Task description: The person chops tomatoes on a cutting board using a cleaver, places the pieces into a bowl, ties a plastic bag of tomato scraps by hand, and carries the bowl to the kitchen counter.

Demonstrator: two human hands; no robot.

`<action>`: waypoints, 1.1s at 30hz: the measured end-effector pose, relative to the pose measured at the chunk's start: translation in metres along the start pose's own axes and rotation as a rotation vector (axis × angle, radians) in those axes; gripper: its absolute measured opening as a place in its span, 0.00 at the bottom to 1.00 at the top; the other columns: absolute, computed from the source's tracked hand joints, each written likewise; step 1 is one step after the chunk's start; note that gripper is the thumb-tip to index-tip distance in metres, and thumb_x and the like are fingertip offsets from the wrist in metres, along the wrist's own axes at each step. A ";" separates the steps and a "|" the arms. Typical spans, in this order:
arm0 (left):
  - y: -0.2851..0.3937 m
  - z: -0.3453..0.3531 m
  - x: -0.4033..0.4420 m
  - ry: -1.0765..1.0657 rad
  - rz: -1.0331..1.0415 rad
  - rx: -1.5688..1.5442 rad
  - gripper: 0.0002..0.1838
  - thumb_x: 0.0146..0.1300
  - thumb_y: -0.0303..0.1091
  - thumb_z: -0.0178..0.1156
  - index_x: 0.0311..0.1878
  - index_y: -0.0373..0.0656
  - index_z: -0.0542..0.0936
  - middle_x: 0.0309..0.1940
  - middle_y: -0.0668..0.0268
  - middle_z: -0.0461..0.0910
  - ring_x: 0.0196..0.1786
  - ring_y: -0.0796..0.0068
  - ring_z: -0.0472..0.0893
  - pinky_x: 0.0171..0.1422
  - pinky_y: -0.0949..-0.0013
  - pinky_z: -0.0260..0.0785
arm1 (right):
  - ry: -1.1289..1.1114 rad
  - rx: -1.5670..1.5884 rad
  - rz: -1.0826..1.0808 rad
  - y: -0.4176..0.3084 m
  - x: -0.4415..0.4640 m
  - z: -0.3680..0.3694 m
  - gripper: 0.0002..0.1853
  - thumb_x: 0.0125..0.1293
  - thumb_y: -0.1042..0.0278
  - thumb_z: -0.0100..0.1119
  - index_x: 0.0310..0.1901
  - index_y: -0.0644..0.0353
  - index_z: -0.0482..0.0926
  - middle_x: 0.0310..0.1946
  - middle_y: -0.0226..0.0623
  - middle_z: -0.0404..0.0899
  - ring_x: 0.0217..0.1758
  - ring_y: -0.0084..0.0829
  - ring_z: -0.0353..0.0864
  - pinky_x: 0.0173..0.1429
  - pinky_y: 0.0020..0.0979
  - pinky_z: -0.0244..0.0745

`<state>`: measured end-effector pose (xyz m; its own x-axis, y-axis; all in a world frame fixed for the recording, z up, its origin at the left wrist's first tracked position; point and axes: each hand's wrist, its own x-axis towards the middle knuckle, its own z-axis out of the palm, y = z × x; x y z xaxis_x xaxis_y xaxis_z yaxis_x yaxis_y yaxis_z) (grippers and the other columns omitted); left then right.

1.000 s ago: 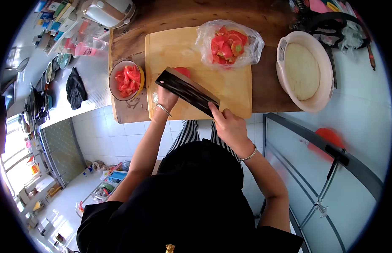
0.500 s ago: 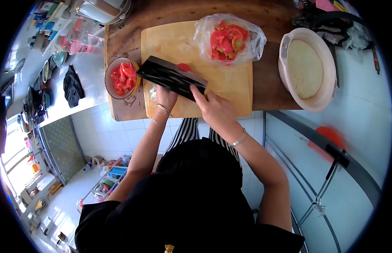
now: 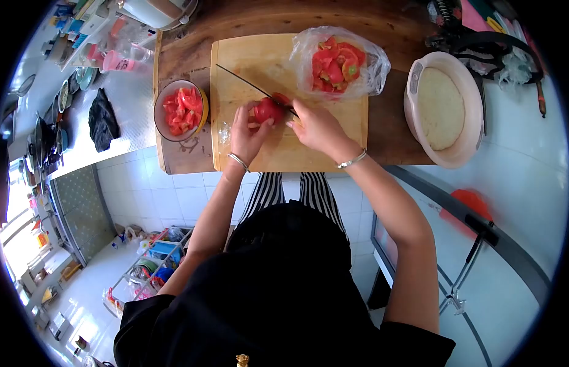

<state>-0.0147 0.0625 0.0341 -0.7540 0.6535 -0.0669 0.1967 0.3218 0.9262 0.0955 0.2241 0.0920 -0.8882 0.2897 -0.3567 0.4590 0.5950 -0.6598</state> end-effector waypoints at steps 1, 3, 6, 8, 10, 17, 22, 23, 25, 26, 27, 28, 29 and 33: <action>0.000 0.000 -0.001 0.002 0.007 0.002 0.25 0.56 0.31 0.68 0.57 0.42 0.72 0.55 0.58 0.73 0.42 0.64 0.83 0.45 0.68 0.79 | 0.006 -0.001 -0.004 0.009 0.003 0.005 0.20 0.63 0.65 0.62 0.52 0.68 0.70 0.33 0.55 0.78 0.38 0.57 0.78 0.39 0.43 0.72; -0.002 -0.003 -0.011 -0.007 0.063 0.043 0.25 0.55 0.30 0.68 0.57 0.42 0.72 0.57 0.57 0.73 0.43 0.64 0.83 0.46 0.68 0.79 | 0.274 0.127 -0.200 0.024 0.008 0.016 0.23 0.63 0.63 0.62 0.55 0.66 0.69 0.29 0.55 0.78 0.35 0.54 0.80 0.37 0.46 0.72; -0.008 -0.001 -0.014 0.007 0.125 0.030 0.25 0.56 0.31 0.68 0.57 0.43 0.72 0.58 0.57 0.73 0.44 0.62 0.83 0.47 0.67 0.79 | 0.206 0.080 -0.071 0.021 -0.014 0.002 0.22 0.64 0.63 0.61 0.54 0.65 0.69 0.28 0.52 0.78 0.32 0.51 0.80 0.33 0.44 0.72; -0.014 0.002 -0.014 0.034 0.163 0.075 0.24 0.56 0.32 0.67 0.57 0.43 0.72 0.58 0.57 0.73 0.43 0.61 0.82 0.46 0.66 0.78 | 0.156 0.050 0.013 0.008 -0.038 -0.006 0.21 0.64 0.64 0.61 0.54 0.63 0.70 0.28 0.50 0.78 0.30 0.50 0.80 0.32 0.43 0.72; -0.023 0.006 -0.017 0.056 0.199 0.118 0.24 0.57 0.32 0.67 0.56 0.42 0.72 0.57 0.56 0.73 0.43 0.60 0.82 0.45 0.65 0.78 | 0.232 -0.020 -0.163 -0.003 -0.061 -0.006 0.18 0.64 0.67 0.61 0.54 0.59 0.72 0.32 0.48 0.80 0.34 0.52 0.80 0.35 0.42 0.75; -0.010 0.002 -0.012 0.132 0.169 0.307 0.31 0.48 0.35 0.72 0.56 0.40 0.70 0.59 0.55 0.71 0.51 0.55 0.78 0.50 0.59 0.75 | 0.303 -0.182 -0.143 -0.001 -0.088 0.013 0.18 0.64 0.64 0.59 0.55 0.53 0.73 0.27 0.40 0.81 0.26 0.44 0.81 0.29 0.41 0.76; -0.025 0.003 -0.009 0.116 0.044 0.016 0.32 0.44 0.33 0.75 0.52 0.39 0.71 0.53 0.57 0.73 0.50 0.57 0.79 0.54 0.62 0.73 | 0.261 -0.050 -0.054 -0.007 -0.083 0.029 0.17 0.63 0.66 0.62 0.53 0.59 0.73 0.34 0.46 0.82 0.36 0.47 0.82 0.37 0.41 0.78; -0.036 0.006 -0.011 0.135 -0.034 -0.157 0.31 0.44 0.32 0.75 0.52 0.39 0.72 0.52 0.57 0.74 0.49 0.58 0.79 0.55 0.62 0.73 | 0.295 -0.068 -0.066 -0.008 -0.083 0.033 0.17 0.63 0.66 0.62 0.52 0.59 0.73 0.34 0.46 0.82 0.36 0.48 0.82 0.37 0.41 0.78; -0.033 0.005 -0.012 0.144 0.004 -0.066 0.30 0.45 0.32 0.75 0.52 0.39 0.72 0.52 0.56 0.74 0.49 0.58 0.78 0.55 0.62 0.73 | 0.315 -0.080 -0.088 -0.010 -0.084 0.037 0.17 0.63 0.66 0.61 0.52 0.59 0.73 0.34 0.47 0.82 0.36 0.49 0.82 0.37 0.42 0.78; -0.032 0.004 -0.013 0.155 0.045 0.021 0.30 0.46 0.32 0.74 0.52 0.38 0.72 0.51 0.56 0.74 0.49 0.58 0.78 0.55 0.62 0.73 | 0.302 -0.072 -0.068 -0.011 -0.084 0.037 0.17 0.63 0.67 0.62 0.52 0.59 0.73 0.33 0.47 0.81 0.35 0.49 0.82 0.36 0.42 0.77; -0.026 0.003 -0.012 0.153 0.042 0.022 0.30 0.46 0.32 0.74 0.52 0.38 0.72 0.51 0.56 0.74 0.49 0.58 0.78 0.55 0.62 0.73 | 0.288 -0.065 -0.051 -0.012 -0.082 0.036 0.17 0.63 0.67 0.62 0.52 0.59 0.73 0.31 0.48 0.81 0.34 0.49 0.82 0.35 0.43 0.77; -0.018 0.001 -0.011 0.160 0.075 0.086 0.29 0.46 0.31 0.74 0.52 0.39 0.72 0.51 0.56 0.74 0.50 0.57 0.78 0.55 0.62 0.73 | 0.284 -0.063 -0.049 -0.014 -0.076 0.035 0.17 0.63 0.67 0.62 0.52 0.59 0.73 0.31 0.48 0.81 0.34 0.49 0.82 0.35 0.43 0.77; -0.014 0.000 -0.012 0.166 0.109 0.150 0.28 0.47 0.31 0.74 0.51 0.39 0.72 0.51 0.55 0.74 0.51 0.57 0.77 0.55 0.62 0.73 | 0.268 -0.045 -0.052 -0.017 -0.065 0.034 0.17 0.63 0.66 0.62 0.51 0.60 0.72 0.30 0.49 0.80 0.33 0.49 0.81 0.34 0.43 0.75; -0.023 0.001 -0.008 0.171 0.082 0.073 0.29 0.46 0.30 0.73 0.52 0.39 0.72 0.52 0.55 0.73 0.53 0.56 0.76 0.57 0.62 0.72 | 0.204 0.143 -0.013 -0.013 -0.031 0.031 0.17 0.62 0.66 0.63 0.49 0.62 0.71 0.26 0.50 0.77 0.30 0.50 0.79 0.31 0.42 0.70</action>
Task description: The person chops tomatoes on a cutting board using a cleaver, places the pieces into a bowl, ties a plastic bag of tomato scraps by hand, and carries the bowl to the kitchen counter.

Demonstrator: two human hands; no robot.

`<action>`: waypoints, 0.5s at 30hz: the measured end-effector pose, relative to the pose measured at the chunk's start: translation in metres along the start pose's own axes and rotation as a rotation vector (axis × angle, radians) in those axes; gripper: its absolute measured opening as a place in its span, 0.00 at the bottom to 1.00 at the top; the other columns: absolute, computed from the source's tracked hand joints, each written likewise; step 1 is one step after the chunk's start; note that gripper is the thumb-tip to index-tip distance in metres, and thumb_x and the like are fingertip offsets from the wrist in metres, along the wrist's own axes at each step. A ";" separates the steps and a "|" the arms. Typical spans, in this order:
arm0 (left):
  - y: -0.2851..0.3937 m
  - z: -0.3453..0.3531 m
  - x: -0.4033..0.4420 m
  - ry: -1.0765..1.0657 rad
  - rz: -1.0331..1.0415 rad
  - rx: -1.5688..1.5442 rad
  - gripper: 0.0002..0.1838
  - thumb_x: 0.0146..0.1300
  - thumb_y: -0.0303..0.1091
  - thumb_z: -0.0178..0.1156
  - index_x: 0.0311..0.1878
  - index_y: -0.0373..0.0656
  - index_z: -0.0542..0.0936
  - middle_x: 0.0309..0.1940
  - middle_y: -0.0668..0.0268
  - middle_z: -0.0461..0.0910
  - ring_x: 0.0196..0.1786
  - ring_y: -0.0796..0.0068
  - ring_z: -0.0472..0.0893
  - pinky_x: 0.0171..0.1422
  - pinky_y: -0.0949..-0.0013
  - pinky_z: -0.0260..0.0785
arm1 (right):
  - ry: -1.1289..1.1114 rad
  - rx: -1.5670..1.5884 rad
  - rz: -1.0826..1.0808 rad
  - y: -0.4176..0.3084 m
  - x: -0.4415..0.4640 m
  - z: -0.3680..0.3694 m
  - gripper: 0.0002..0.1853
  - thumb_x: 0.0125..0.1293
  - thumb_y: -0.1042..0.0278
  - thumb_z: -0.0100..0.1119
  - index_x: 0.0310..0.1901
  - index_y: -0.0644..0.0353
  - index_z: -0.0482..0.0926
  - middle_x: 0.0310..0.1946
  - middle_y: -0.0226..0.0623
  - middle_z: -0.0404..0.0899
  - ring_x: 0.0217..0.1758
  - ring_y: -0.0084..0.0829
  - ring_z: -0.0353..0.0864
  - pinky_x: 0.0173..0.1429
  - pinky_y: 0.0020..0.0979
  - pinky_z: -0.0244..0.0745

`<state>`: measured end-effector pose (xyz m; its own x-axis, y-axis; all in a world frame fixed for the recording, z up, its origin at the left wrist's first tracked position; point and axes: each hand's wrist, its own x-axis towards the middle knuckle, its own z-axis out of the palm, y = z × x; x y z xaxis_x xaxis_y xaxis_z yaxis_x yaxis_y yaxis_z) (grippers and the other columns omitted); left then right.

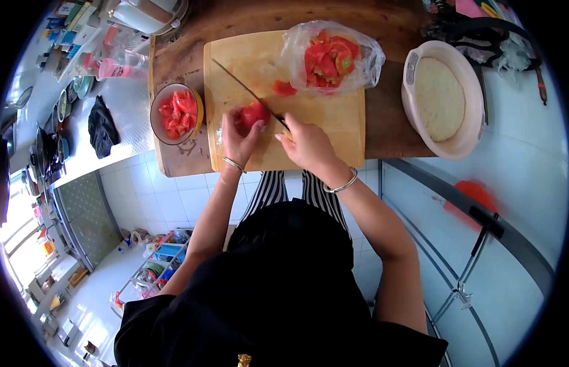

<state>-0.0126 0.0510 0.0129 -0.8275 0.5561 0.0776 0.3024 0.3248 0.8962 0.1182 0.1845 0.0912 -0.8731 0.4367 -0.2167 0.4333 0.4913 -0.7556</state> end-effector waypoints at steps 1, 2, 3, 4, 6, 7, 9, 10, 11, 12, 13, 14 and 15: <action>0.001 -0.001 -0.001 0.005 0.021 0.008 0.29 0.47 0.30 0.74 0.52 0.38 0.72 0.50 0.55 0.74 0.51 0.58 0.77 0.55 0.64 0.73 | -0.024 0.077 0.040 0.001 -0.001 -0.005 0.17 0.63 0.64 0.63 0.48 0.63 0.71 0.25 0.49 0.76 0.28 0.50 0.77 0.30 0.40 0.69; 0.001 -0.002 -0.002 0.009 0.038 0.014 0.28 0.48 0.30 0.74 0.52 0.37 0.72 0.49 0.56 0.75 0.48 0.60 0.79 0.53 0.65 0.74 | -0.023 0.075 0.039 0.002 -0.006 -0.012 0.17 0.63 0.64 0.63 0.48 0.63 0.71 0.25 0.49 0.76 0.28 0.50 0.77 0.30 0.40 0.69; 0.002 -0.002 -0.002 0.008 0.038 0.011 0.28 0.48 0.30 0.74 0.52 0.37 0.72 0.49 0.56 0.75 0.48 0.60 0.79 0.53 0.65 0.74 | -0.064 0.077 0.071 0.000 -0.012 -0.021 0.16 0.62 0.64 0.63 0.46 0.63 0.70 0.27 0.51 0.76 0.30 0.52 0.78 0.32 0.43 0.69; 0.003 -0.002 -0.003 0.006 0.045 0.016 0.29 0.47 0.31 0.74 0.52 0.38 0.72 0.50 0.55 0.74 0.50 0.57 0.77 0.55 0.63 0.73 | -0.106 0.078 0.106 -0.002 -0.016 -0.026 0.16 0.62 0.64 0.63 0.43 0.63 0.68 0.28 0.53 0.77 0.33 0.54 0.78 0.34 0.47 0.69; 0.005 0.000 -0.003 0.005 0.044 0.017 0.29 0.46 0.31 0.73 0.52 0.39 0.72 0.51 0.54 0.74 0.52 0.55 0.76 0.56 0.61 0.71 | -0.129 0.067 0.131 -0.002 -0.013 -0.025 0.17 0.62 0.64 0.64 0.43 0.63 0.69 0.28 0.53 0.77 0.33 0.55 0.78 0.35 0.47 0.69; 0.005 0.000 -0.001 0.007 0.061 0.060 0.29 0.47 0.31 0.74 0.52 0.38 0.72 0.50 0.55 0.74 0.50 0.57 0.77 0.55 0.63 0.72 | -0.104 0.044 0.133 -0.001 -0.004 -0.016 0.17 0.61 0.63 0.64 0.44 0.64 0.69 0.28 0.53 0.77 0.33 0.55 0.78 0.35 0.47 0.70; 0.004 -0.003 -0.001 0.007 0.076 0.113 0.29 0.48 0.31 0.74 0.53 0.37 0.72 0.49 0.56 0.75 0.49 0.60 0.79 0.54 0.65 0.73 | -0.082 0.030 0.134 0.011 0.012 0.001 0.18 0.61 0.63 0.64 0.44 0.64 0.69 0.27 0.53 0.77 0.33 0.55 0.78 0.35 0.47 0.70; 0.003 -0.004 -0.003 -0.003 0.082 0.099 0.29 0.48 0.31 0.74 0.53 0.37 0.72 0.49 0.56 0.75 0.48 0.60 0.79 0.54 0.65 0.73 | -0.035 0.063 0.072 0.019 0.021 0.009 0.18 0.62 0.62 0.63 0.44 0.64 0.69 0.27 0.54 0.77 0.33 0.55 0.78 0.34 0.46 0.70; 0.003 -0.005 -0.001 -0.006 0.097 0.082 0.29 0.48 0.31 0.74 0.52 0.37 0.72 0.48 0.56 0.75 0.48 0.59 0.78 0.54 0.65 0.72 | 0.018 0.091 0.003 0.026 0.028 0.015 0.18 0.62 0.62 0.63 0.44 0.65 0.69 0.27 0.54 0.77 0.33 0.55 0.78 0.34 0.46 0.71; 0.006 -0.009 -0.001 -0.006 0.108 0.085 0.29 0.48 0.31 0.74 0.52 0.37 0.72 0.48 0.56 0.75 0.48 0.59 0.78 0.54 0.65 0.72 | 0.028 0.094 -0.002 0.028 0.029 0.016 0.18 0.62 0.62 0.63 0.44 0.65 0.69 0.27 0.54 0.77 0.33 0.55 0.78 0.34 0.46 0.71; 0.010 -0.017 -0.004 -0.042 0.119 0.163 0.28 0.50 0.31 0.73 0.52 0.36 0.72 0.48 0.57 0.76 0.49 0.62 0.79 0.54 0.66 0.73 | 0.021 0.129 0.024 0.031 0.026 0.015 0.18 0.62 0.61 0.63 0.44 0.64 0.69 0.27 0.54 0.77 0.32 0.55 0.78 0.34 0.46 0.71; 0.013 -0.022 -0.003 -0.071 0.135 0.240 0.27 0.51 0.30 0.73 0.52 0.36 0.72 0.47 0.58 0.76 0.49 0.64 0.79 0.53 0.67 0.74 | 0.017 0.162 0.044 0.034 0.026 0.012 0.18 0.62 0.61 0.63 0.44 0.64 0.69 0.27 0.54 0.78 0.31 0.55 0.78 0.33 0.46 0.71; 0.005 -0.025 -0.002 -0.069 0.147 0.242 0.27 0.51 0.30 0.73 0.52 0.36 0.72 0.47 0.58 0.76 0.49 0.64 0.79 0.53 0.67 0.74 | 0.027 0.164 0.037 0.033 0.023 0.009 0.18 0.62 0.61 0.63 0.44 0.64 0.69 0.27 0.54 0.78 0.31 0.55 0.78 0.33 0.46 0.71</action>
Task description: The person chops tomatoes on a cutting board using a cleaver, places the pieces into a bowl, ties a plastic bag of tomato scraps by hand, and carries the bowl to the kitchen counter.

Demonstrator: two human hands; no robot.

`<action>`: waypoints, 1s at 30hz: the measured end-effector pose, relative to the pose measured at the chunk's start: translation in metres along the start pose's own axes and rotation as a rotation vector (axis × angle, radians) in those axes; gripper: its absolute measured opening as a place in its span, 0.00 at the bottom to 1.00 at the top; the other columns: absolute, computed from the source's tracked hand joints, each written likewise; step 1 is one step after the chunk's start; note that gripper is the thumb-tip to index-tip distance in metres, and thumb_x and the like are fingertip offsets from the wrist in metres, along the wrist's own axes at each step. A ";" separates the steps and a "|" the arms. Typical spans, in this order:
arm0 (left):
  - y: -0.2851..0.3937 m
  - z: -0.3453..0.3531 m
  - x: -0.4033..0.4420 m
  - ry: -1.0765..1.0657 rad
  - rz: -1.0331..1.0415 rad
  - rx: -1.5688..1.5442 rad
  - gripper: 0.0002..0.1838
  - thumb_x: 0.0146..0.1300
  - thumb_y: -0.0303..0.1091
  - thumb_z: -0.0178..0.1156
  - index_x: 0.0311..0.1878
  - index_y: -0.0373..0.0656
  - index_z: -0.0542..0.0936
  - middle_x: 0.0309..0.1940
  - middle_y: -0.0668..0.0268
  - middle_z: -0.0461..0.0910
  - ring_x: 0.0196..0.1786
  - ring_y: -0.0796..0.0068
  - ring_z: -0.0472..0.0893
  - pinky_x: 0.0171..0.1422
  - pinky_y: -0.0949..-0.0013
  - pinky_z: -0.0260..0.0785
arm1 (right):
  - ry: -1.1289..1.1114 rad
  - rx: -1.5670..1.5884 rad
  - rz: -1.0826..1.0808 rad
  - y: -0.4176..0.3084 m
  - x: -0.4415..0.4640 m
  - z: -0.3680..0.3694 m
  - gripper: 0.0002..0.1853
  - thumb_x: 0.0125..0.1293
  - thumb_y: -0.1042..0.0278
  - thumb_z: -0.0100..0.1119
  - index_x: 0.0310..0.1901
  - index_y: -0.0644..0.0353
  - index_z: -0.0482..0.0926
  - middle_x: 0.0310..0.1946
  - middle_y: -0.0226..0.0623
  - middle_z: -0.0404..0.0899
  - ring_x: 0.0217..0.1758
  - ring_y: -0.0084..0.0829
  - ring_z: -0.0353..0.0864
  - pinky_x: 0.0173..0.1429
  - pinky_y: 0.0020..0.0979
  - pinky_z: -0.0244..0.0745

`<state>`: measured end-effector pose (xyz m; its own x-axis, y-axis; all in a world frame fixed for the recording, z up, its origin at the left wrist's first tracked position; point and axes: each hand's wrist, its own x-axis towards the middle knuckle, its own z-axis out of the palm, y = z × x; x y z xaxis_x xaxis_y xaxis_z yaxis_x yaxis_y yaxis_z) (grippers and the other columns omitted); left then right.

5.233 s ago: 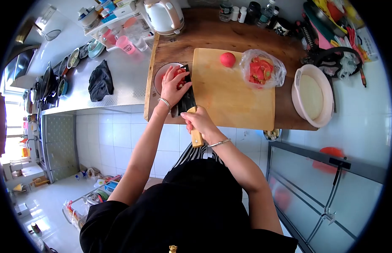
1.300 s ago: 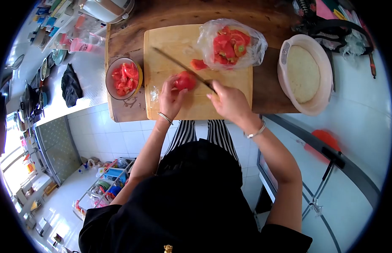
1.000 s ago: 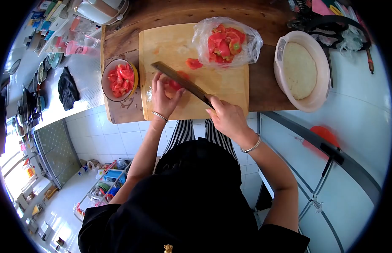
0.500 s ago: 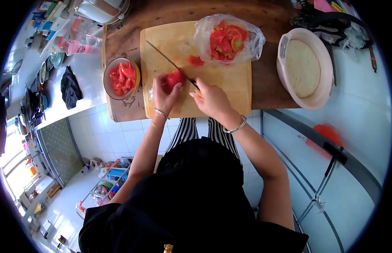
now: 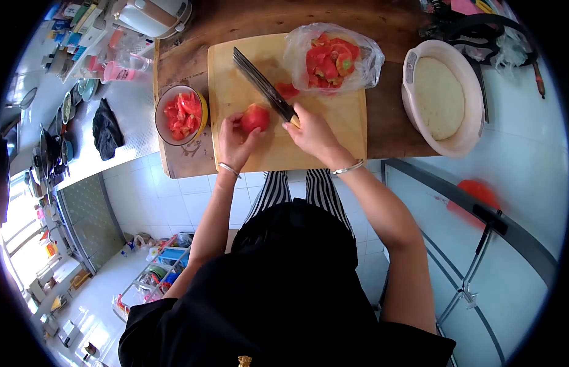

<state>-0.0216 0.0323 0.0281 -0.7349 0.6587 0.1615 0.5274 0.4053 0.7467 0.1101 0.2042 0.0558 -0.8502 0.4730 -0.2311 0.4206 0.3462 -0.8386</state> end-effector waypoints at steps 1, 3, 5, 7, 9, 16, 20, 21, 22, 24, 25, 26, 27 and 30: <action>-0.013 0.000 -0.003 -0.022 -0.164 -0.258 0.26 0.51 0.31 0.72 0.52 0.36 0.73 0.48 0.58 0.76 0.48 0.64 0.80 0.51 0.66 0.75 | 0.042 -0.059 0.005 -0.004 -0.006 0.000 0.17 0.62 0.61 0.62 0.44 0.64 0.69 0.25 0.52 0.77 0.29 0.55 0.78 0.32 0.46 0.71; -0.025 -0.002 -0.010 -0.046 -0.338 -0.506 0.26 0.51 0.32 0.72 0.51 0.36 0.73 0.49 0.57 0.76 0.47 0.64 0.80 0.50 0.66 0.75 | 0.074 -0.107 0.013 -0.017 -0.020 -0.004 0.17 0.63 0.62 0.62 0.44 0.63 0.70 0.23 0.51 0.77 0.28 0.54 0.78 0.30 0.46 0.70; -0.022 -0.004 -0.011 0.019 -0.141 -0.346 0.23 0.53 0.30 0.71 0.50 0.35 0.73 0.47 0.58 0.77 0.44 0.69 0.82 0.47 0.69 0.76 | 0.039 -0.105 0.048 -0.034 -0.036 -0.015 0.16 0.64 0.66 0.62 0.48 0.63 0.71 0.28 0.50 0.78 0.29 0.51 0.80 0.33 0.40 0.73; -0.022 0.000 -0.014 0.007 -0.221 -0.356 0.23 0.53 0.30 0.71 0.50 0.35 0.72 0.46 0.58 0.77 0.44 0.69 0.82 0.47 0.70 0.76 | 0.076 -0.145 -0.062 -0.033 -0.050 -0.010 0.15 0.64 0.66 0.62 0.48 0.62 0.72 0.29 0.49 0.79 0.30 0.49 0.81 0.32 0.40 0.74; -0.023 0.005 -0.016 -0.005 -0.299 -0.371 0.23 0.53 0.29 0.71 0.50 0.35 0.72 0.46 0.58 0.77 0.44 0.69 0.82 0.47 0.70 0.76 | 0.116 -0.189 -0.171 -0.034 -0.063 -0.007 0.15 0.64 0.66 0.62 0.49 0.61 0.72 0.29 0.47 0.80 0.31 0.47 0.82 0.32 0.39 0.75; -0.023 0.013 -0.013 0.049 -0.303 -0.444 0.27 0.52 0.33 0.71 0.51 0.37 0.68 0.40 0.61 0.81 0.40 0.71 0.83 0.45 0.70 0.76 | 0.090 -0.491 -0.213 -0.038 -0.081 0.013 0.16 0.62 0.67 0.62 0.50 0.56 0.74 0.26 0.38 0.80 0.25 0.41 0.81 0.27 0.37 0.76; -0.012 0.011 -0.010 0.058 -0.377 -0.468 0.28 0.52 0.35 0.71 0.53 0.40 0.68 0.39 0.61 0.82 0.39 0.72 0.84 0.45 0.69 0.76 | 0.114 -0.518 -0.315 -0.052 -0.053 0.025 0.16 0.61 0.70 0.56 0.50 0.62 0.70 0.20 0.41 0.76 0.20 0.40 0.80 0.23 0.39 0.74; -0.012 0.011 -0.009 0.062 -0.372 -0.469 0.28 0.52 0.35 0.71 0.53 0.40 0.68 0.39 0.61 0.82 0.39 0.72 0.84 0.45 0.69 0.76 | 0.118 -0.519 -0.320 -0.053 -0.049 0.024 0.16 0.61 0.70 0.56 0.50 0.62 0.70 0.20 0.41 0.76 0.20 0.40 0.80 0.23 0.39 0.74; -0.012 0.011 -0.010 0.051 -0.369 -0.431 0.29 0.52 0.35 0.71 0.54 0.40 0.68 0.39 0.60 0.82 0.39 0.71 0.84 0.45 0.68 0.76 | 0.090 -0.544 -0.282 -0.055 -0.047 0.025 0.16 0.62 0.68 0.58 0.50 0.60 0.70 0.22 0.40 0.77 0.22 0.41 0.81 0.24 0.39 0.74; -0.016 0.012 -0.012 0.044 -0.368 -0.396 0.30 0.51 0.35 0.72 0.55 0.40 0.68 0.38 0.60 0.82 0.38 0.69 0.84 0.45 0.68 0.76 | 0.059 -0.571 -0.245 -0.055 -0.048 0.023 0.16 0.62 0.66 0.60 0.49 0.59 0.70 0.24 0.39 0.78 0.24 0.41 0.81 0.25 0.38 0.75; -0.019 0.014 -0.016 0.036 -0.342 -0.339 0.31 0.50 0.36 0.72 0.55 0.40 0.68 0.39 0.59 0.82 0.39 0.68 0.84 0.45 0.67 0.76 | 0.024 -0.553 -0.188 -0.052 -0.054 0.019 0.16 0.63 0.66 0.60 0.49 0.59 0.70 0.24 0.41 0.78 0.24 0.44 0.81 0.26 0.41 0.75; -0.022 0.016 -0.018 0.031 -0.317 -0.283 0.32 0.50 0.36 0.73 0.55 0.40 0.68 0.39 0.59 0.81 0.39 0.66 0.84 0.45 0.66 0.76 | -0.013 -0.537 -0.134 -0.050 -0.057 0.016 0.15 0.63 0.66 0.60 0.48 0.60 0.69 0.24 0.43 0.79 0.25 0.46 0.81 0.27 0.43 0.74; -0.020 0.016 -0.019 0.033 -0.326 -0.288 0.32 0.50 0.36 0.73 0.55 0.40 0.68 0.39 0.59 0.81 0.39 0.66 0.84 0.45 0.66 0.76 | -0.022 -0.543 -0.133 -0.051 -0.050 0.018 0.15 0.63 0.66 0.60 0.48 0.60 0.69 0.24 0.43 0.79 0.25 0.46 0.81 0.27 0.43 0.74; -0.013 0.013 -0.011 0.031 -0.344 -0.345 0.34 0.48 0.39 0.74 0.57 0.40 0.69 0.43 0.57 0.81 0.40 0.63 0.84 0.46 0.64 0.76 | -0.007 -0.384 -0.175 -0.057 -0.023 0.020 0.16 0.63 0.65 0.60 0.48 0.61 0.68 0.25 0.48 0.79 0.27 0.52 0.80 0.30 0.47 0.73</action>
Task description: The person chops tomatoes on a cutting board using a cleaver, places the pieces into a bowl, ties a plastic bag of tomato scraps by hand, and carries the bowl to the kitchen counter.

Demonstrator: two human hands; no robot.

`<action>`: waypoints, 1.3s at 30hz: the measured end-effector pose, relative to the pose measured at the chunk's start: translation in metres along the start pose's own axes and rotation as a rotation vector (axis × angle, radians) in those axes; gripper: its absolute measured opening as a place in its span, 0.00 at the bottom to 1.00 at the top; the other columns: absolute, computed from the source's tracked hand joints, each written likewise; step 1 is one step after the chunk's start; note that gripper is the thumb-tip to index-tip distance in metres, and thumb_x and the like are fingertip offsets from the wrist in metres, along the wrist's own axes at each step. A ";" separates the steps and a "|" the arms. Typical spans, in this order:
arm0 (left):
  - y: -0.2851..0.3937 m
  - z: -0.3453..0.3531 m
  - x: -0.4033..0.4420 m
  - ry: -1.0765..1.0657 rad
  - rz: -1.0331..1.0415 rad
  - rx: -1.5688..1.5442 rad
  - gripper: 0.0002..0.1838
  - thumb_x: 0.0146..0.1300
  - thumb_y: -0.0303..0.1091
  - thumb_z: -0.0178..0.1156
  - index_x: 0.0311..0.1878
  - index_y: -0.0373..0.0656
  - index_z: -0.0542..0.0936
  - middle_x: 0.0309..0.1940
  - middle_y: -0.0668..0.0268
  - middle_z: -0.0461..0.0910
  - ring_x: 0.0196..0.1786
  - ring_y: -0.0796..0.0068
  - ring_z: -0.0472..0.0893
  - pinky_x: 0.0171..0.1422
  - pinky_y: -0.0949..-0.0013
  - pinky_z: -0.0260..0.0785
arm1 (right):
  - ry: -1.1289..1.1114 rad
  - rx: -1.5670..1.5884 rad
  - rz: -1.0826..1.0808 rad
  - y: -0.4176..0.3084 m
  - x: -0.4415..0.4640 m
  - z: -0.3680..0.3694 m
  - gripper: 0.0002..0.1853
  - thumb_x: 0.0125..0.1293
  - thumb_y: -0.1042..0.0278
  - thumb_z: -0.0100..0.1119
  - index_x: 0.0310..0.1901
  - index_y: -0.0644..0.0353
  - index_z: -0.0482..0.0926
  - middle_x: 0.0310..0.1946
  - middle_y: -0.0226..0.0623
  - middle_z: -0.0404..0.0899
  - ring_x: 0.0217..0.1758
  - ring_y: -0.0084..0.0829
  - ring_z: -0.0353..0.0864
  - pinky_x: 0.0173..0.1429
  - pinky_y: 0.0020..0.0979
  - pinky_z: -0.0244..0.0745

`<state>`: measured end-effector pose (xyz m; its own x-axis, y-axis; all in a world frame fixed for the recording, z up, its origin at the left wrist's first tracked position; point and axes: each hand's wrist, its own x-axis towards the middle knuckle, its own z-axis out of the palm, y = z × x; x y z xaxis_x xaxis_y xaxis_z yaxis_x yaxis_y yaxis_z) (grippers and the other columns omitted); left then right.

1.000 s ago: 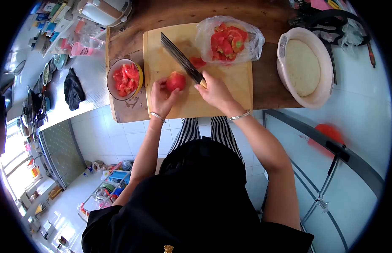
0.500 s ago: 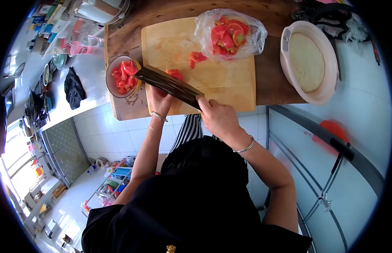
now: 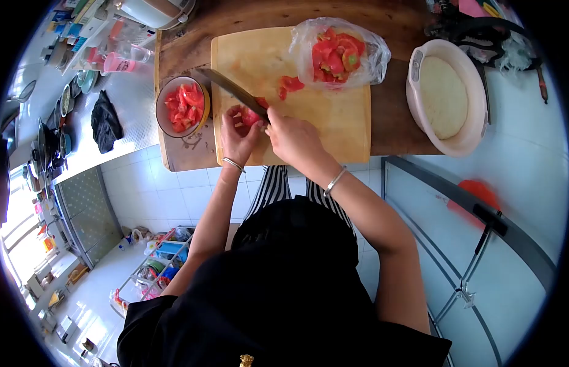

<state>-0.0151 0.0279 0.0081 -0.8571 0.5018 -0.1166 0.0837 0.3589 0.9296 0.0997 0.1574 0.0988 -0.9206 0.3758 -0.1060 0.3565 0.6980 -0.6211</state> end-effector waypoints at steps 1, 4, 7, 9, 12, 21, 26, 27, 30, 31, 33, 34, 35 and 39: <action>0.001 -0.002 0.000 0.007 0.005 -0.002 0.34 0.48 0.39 0.74 0.57 0.40 0.69 0.43 0.57 0.81 0.40 0.63 0.84 0.46 0.64 0.76 | -0.013 0.017 0.012 0.000 0.004 -0.004 0.18 0.63 0.64 0.60 0.50 0.62 0.68 0.25 0.50 0.79 0.28 0.53 0.79 0.31 0.47 0.73; 0.003 -0.004 -0.002 0.012 0.010 0.088 0.35 0.48 0.39 0.74 0.57 0.40 0.69 0.45 0.57 0.81 0.41 0.62 0.84 0.46 0.64 0.76 | -0.116 0.082 0.088 0.010 0.000 -0.016 0.24 0.62 0.61 0.63 0.54 0.67 0.68 0.26 0.55 0.78 0.33 0.56 0.79 0.35 0.48 0.73; 0.005 -0.006 -0.005 -0.004 0.091 0.124 0.35 0.48 0.39 0.74 0.58 0.40 0.69 0.46 0.56 0.80 0.42 0.62 0.84 0.47 0.64 0.76 | -0.200 0.144 0.183 0.022 -0.004 -0.016 0.23 0.62 0.63 0.64 0.53 0.69 0.68 0.28 0.56 0.78 0.34 0.57 0.79 0.36 0.47 0.73; 0.008 -0.009 -0.002 -0.074 0.078 0.091 0.33 0.54 0.29 0.71 0.60 0.36 0.66 0.48 0.57 0.78 0.47 0.70 0.81 0.49 0.69 0.77 | -0.166 0.177 0.175 0.033 0.001 0.008 0.19 0.63 0.64 0.60 0.50 0.63 0.67 0.29 0.53 0.79 0.35 0.57 0.79 0.39 0.50 0.73; 0.004 -0.016 0.002 -0.113 0.062 -0.154 0.32 0.56 0.38 0.70 0.61 0.38 0.68 0.49 0.58 0.80 0.46 0.70 0.83 0.51 0.69 0.75 | -0.008 0.219 0.094 0.037 0.003 0.014 0.18 0.62 0.64 0.61 0.49 0.63 0.69 0.27 0.52 0.78 0.33 0.55 0.79 0.37 0.47 0.72; -0.001 -0.024 0.029 -0.243 -0.057 0.034 0.26 0.61 0.40 0.67 0.57 0.36 0.74 0.43 0.57 0.81 0.43 0.70 0.83 0.47 0.70 0.76 | 0.012 0.469 0.308 0.038 -0.029 -0.017 0.16 0.62 0.65 0.62 0.47 0.65 0.71 0.23 0.48 0.75 0.25 0.46 0.77 0.31 0.40 0.70; 0.018 -0.026 0.006 -0.160 0.105 0.250 0.38 0.52 0.36 0.72 0.65 0.38 0.66 0.56 0.52 0.73 0.43 0.63 0.83 0.48 0.67 0.77 | 0.054 0.500 0.284 0.039 -0.046 -0.008 0.15 0.62 0.66 0.63 0.44 0.65 0.71 0.23 0.48 0.74 0.25 0.45 0.75 0.31 0.39 0.69; 0.021 -0.025 0.006 -0.160 0.106 0.250 0.38 0.52 0.36 0.72 0.65 0.38 0.66 0.56 0.52 0.73 0.43 0.63 0.83 0.48 0.67 0.77 | 0.079 0.520 0.265 0.041 -0.048 -0.004 0.15 0.62 0.66 0.63 0.43 0.66 0.70 0.24 0.48 0.74 0.26 0.44 0.75 0.32 0.39 0.69; 0.027 -0.018 0.006 -0.107 0.204 0.416 0.38 0.49 0.33 0.72 0.64 0.38 0.67 0.61 0.52 0.69 0.54 0.60 0.79 0.53 0.64 0.75 | 0.129 0.483 0.202 0.047 -0.054 0.005 0.14 0.63 0.68 0.63 0.44 0.64 0.71 0.22 0.34 0.68 0.26 0.24 0.64 0.31 0.28 0.65; 0.027 -0.016 0.008 -0.076 0.370 0.497 0.38 0.47 0.33 0.72 0.64 0.39 0.67 0.62 0.53 0.69 0.55 0.57 0.77 0.56 0.61 0.74 | 0.126 0.479 0.200 0.046 -0.055 0.005 0.14 0.63 0.68 0.63 0.44 0.64 0.71 0.22 0.34 0.68 0.26 0.24 0.64 0.31 0.28 0.65; 0.032 -0.013 0.013 -0.042 0.538 0.574 0.39 0.46 0.32 0.72 0.63 0.40 0.68 0.62 0.54 0.69 0.57 0.55 0.76 0.58 0.59 0.72 | 0.092 0.493 0.269 0.043 -0.058 0.002 0.13 0.63 0.68 0.63 0.43 0.64 0.71 0.23 0.34 0.68 0.26 0.24 0.64 0.31 0.28 0.64; 0.035 -0.012 0.015 -0.111 0.544 0.648 0.38 0.45 0.32 0.72 0.62 0.41 0.68 0.61 0.55 0.70 0.56 0.53 0.76 0.60 0.58 0.71 | 0.091 0.491 0.268 0.042 -0.059 0.001 0.13 0.63 0.68 0.63 0.43 0.64 0.71 0.23 0.34 0.68 0.26 0.24 0.64 0.31 0.28 0.64; 0.038 -0.013 0.015 -0.181 0.549 0.721 0.37 0.45 0.32 0.71 0.62 0.41 0.69 0.60 0.56 0.72 0.56 0.52 0.76 0.61 0.57 0.70 | 0.076 0.498 0.284 0.041 -0.060 -0.001 0.13 0.63 0.68 0.63 0.43 0.64 0.71 0.23 0.35 0.68 0.27 0.24 0.64 0.31 0.28 0.65; 0.033 -0.010 0.030 -0.262 0.320 0.521 0.35 0.49 0.32 0.71 0.61 0.42 0.68 0.56 0.56 0.75 0.56 0.51 0.76 0.63 0.59 0.69 | 0.086 0.484 0.312 0.039 -0.061 -0.002 0.14 0.63 0.68 0.63 0.44 0.65 0.71 0.23 0.35 0.68 0.27 0.24 0.64 0.32 0.28 0.65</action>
<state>-0.0436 0.0473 0.0390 -0.6026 0.7980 -0.0055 0.6045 0.4610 0.6497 0.1701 0.1624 0.0828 -0.7599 0.5817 -0.2902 0.4771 0.1958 -0.8567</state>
